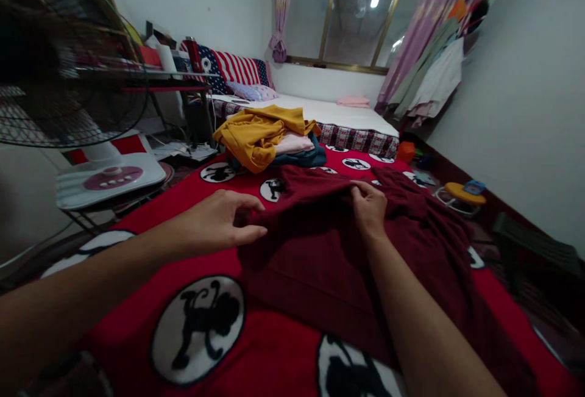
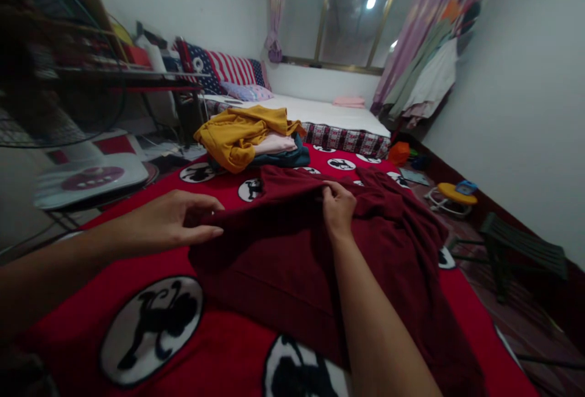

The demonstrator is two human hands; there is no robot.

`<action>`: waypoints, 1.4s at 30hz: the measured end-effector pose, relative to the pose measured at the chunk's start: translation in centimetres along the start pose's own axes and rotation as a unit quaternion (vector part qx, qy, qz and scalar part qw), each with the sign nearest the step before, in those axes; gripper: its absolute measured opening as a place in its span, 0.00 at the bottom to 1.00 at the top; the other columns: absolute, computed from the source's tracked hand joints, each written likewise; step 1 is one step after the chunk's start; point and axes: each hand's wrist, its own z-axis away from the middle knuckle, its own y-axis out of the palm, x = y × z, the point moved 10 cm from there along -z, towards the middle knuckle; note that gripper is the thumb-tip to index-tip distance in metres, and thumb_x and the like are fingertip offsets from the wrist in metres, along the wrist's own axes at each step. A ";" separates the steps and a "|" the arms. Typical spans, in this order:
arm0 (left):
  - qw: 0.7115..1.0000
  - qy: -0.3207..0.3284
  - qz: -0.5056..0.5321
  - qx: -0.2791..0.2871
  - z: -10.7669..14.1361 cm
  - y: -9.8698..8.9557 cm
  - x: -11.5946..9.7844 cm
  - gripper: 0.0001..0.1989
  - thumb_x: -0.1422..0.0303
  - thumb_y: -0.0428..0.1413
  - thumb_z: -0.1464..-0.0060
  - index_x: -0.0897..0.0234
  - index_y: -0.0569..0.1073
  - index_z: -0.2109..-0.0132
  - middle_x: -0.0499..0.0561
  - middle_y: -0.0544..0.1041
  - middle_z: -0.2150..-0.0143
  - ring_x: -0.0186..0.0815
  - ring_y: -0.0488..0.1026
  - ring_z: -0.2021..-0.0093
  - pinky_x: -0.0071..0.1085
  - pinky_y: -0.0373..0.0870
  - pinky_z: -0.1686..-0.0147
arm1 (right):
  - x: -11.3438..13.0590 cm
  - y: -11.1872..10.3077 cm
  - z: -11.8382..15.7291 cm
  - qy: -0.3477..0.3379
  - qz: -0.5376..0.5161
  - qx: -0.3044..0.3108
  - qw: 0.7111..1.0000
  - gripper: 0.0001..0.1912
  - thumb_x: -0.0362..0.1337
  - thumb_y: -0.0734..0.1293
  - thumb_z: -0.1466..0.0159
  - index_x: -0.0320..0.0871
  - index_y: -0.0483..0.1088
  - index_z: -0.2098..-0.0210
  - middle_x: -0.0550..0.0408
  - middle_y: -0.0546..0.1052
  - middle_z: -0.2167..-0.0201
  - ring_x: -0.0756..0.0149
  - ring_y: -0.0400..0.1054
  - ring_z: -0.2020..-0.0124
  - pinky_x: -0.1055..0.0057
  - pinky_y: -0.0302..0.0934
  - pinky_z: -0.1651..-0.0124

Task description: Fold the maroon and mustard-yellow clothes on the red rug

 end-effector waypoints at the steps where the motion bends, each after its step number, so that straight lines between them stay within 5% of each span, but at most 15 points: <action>1: 1.000 0.011 0.004 0.005 -0.2 0.6 -1.2 0.16 0.54 0.56 0.50 0.60 0.75 0.60 0.45 0.74 0.74 0.32 0.69 0.74 0.25 0.60 0.76 | -0.2 -0.9 -0.4 -0.004 -0.005 -0.028 1.000 0.17 0.40 0.63 0.42 0.39 0.78 0.60 0.50 0.81 0.67 0.60 0.74 0.69 0.67 0.68 0.65; 4: 0.997 0.058 0.000 0.052 -0.7 3.5 -4.5 0.17 0.55 0.58 0.50 0.60 0.76 0.57 0.45 0.76 0.73 0.31 0.70 0.74 0.24 0.60 0.76 | -1.7 -2.9 -1.1 -0.006 0.002 -0.081 0.997 0.18 0.39 0.61 0.43 0.39 0.78 0.61 0.50 0.81 0.67 0.59 0.73 0.66 0.65 0.68 0.60; 6: 0.987 0.093 -0.012 0.134 -0.8 6.4 -6.2 0.18 0.53 0.60 0.51 0.60 0.78 0.58 0.47 0.77 0.72 0.32 0.71 0.74 0.24 0.60 0.77 | -3.2 -3.6 -1.3 0.006 0.011 -0.097 0.995 0.18 0.38 0.60 0.44 0.39 0.78 0.62 0.50 0.80 0.68 0.60 0.73 0.66 0.63 0.67 0.58; 8: 0.967 0.113 -0.028 0.228 -0.9 9.2 -7.2 0.17 0.52 0.61 0.52 0.60 0.80 0.63 0.48 0.78 0.73 0.32 0.72 0.74 0.24 0.59 0.78 | -4.6 -4.3 -1.3 0.019 0.027 -0.119 0.992 0.17 0.36 0.60 0.46 0.39 0.77 0.63 0.50 0.79 0.69 0.60 0.72 0.67 0.63 0.67 0.58; 10: 0.957 0.123 -0.054 0.256 -2.2 10.3 -7.7 0.16 0.53 0.58 0.49 0.61 0.80 0.68 0.49 0.78 0.74 0.32 0.72 0.75 0.25 0.59 0.79 | -5.3 -5.4 -1.1 0.028 0.051 -0.152 0.987 0.18 0.34 0.59 0.47 0.39 0.76 0.62 0.50 0.78 0.67 0.61 0.72 0.67 0.63 0.67 0.57; 12: 0.972 0.123 -0.109 0.166 -5.4 9.1 -7.7 0.15 0.57 0.55 0.45 0.62 0.80 0.70 0.51 0.78 0.74 0.34 0.73 0.74 0.26 0.60 0.76 | -5.4 -6.6 -0.8 0.036 0.083 -0.185 0.979 0.19 0.33 0.59 0.48 0.40 0.75 0.60 0.48 0.77 0.64 0.61 0.71 0.67 0.63 0.66 0.57; 16: 0.969 0.052 -0.209 -0.120 -11.5 4.8 -5.8 0.15 0.63 0.49 0.42 0.62 0.80 0.64 0.56 0.81 0.63 0.42 0.77 0.61 0.31 0.66 0.66 | -4.6 -7.9 -0.5 0.039 0.195 -0.176 0.964 0.22 0.29 0.59 0.50 0.42 0.74 0.57 0.43 0.74 0.57 0.53 0.69 0.56 0.54 0.62 0.49; 18: 0.962 0.012 -0.203 -0.180 -13.2 4.7 -3.9 0.17 0.61 0.46 0.39 0.61 0.79 0.60 0.57 0.81 0.60 0.44 0.77 0.58 0.33 0.67 0.63 | -4.9 -8.0 -0.4 0.042 0.248 -0.147 0.957 0.25 0.28 0.60 0.50 0.43 0.73 0.53 0.41 0.72 0.52 0.47 0.66 0.50 0.48 0.59 0.47; 23: 0.965 -0.008 -0.202 -0.169 -14.5 7.8 -1.1 0.18 0.58 0.46 0.39 0.60 0.79 0.60 0.57 0.81 0.62 0.45 0.77 0.59 0.35 0.68 0.63 | -7.4 -7.7 -0.6 0.052 0.318 -0.081 0.943 0.31 0.35 0.68 0.49 0.44 0.66 0.44 0.40 0.70 0.51 0.46 0.67 0.51 0.50 0.62 0.50; 28: 0.966 0.021 -0.209 -0.154 -14.0 8.7 -1.4 0.17 0.59 0.46 0.38 0.61 0.77 0.60 0.57 0.81 0.61 0.45 0.77 0.59 0.35 0.67 0.63 | -7.8 -7.0 -1.1 0.029 0.330 -0.041 0.943 0.08 0.38 0.68 0.47 0.48 0.76 0.66 0.51 0.75 0.66 0.58 0.71 0.64 0.60 0.64 0.56; 30: 0.967 0.028 -0.201 -0.153 -13.9 8.6 -1.5 0.16 0.59 0.46 0.38 0.61 0.77 0.60 0.56 0.80 0.61 0.44 0.77 0.58 0.35 0.67 0.62 | -7.1 -8.4 -1.5 0.014 0.269 -0.096 0.958 0.08 0.39 0.65 0.44 0.45 0.76 0.69 0.50 0.76 0.68 0.57 0.71 0.65 0.59 0.65 0.56; 32: 0.969 0.041 -0.186 -0.158 -13.8 8.6 -1.6 0.15 0.60 0.47 0.38 0.61 0.76 0.60 0.55 0.79 0.60 0.43 0.76 0.58 0.34 0.67 0.61 | -6.7 -11.8 -1.4 0.016 0.190 -0.215 0.958 0.12 0.40 0.62 0.42 0.41 0.74 0.65 0.46 0.77 0.66 0.54 0.71 0.62 0.57 0.65 0.53; 37: 0.962 0.101 -0.175 -0.181 -13.6 8.6 -2.8 0.11 0.63 0.50 0.40 0.62 0.75 0.63 0.55 0.75 0.58 0.41 0.72 0.56 0.34 0.68 0.59 | -6.2 -19.3 1.0 0.040 0.120 -0.473 0.872 0.13 0.33 0.57 0.43 0.42 0.66 0.60 0.40 0.73 0.56 0.49 0.69 0.53 0.48 0.61 0.47; 39: 0.959 0.124 -0.179 -0.184 -13.6 8.7 -3.3 0.09 0.65 0.52 0.41 0.63 0.74 0.62 0.56 0.73 0.57 0.42 0.71 0.55 0.35 0.68 0.56 | -4.1 -19.6 1.3 -0.008 0.112 -0.495 0.862 0.15 0.30 0.58 0.46 0.43 0.65 0.59 0.41 0.73 0.55 0.51 0.69 0.53 0.50 0.62 0.47; 42: 0.958 0.137 -0.183 -0.171 -13.7 9.0 -3.8 0.08 0.66 0.52 0.41 0.63 0.73 0.61 0.56 0.73 0.57 0.43 0.70 0.55 0.37 0.69 0.55 | 0.3 -16.5 -0.1 -0.096 0.097 -0.417 0.899 0.14 0.30 0.60 0.46 0.43 0.67 0.59 0.46 0.74 0.57 0.55 0.71 0.55 0.57 0.65 0.51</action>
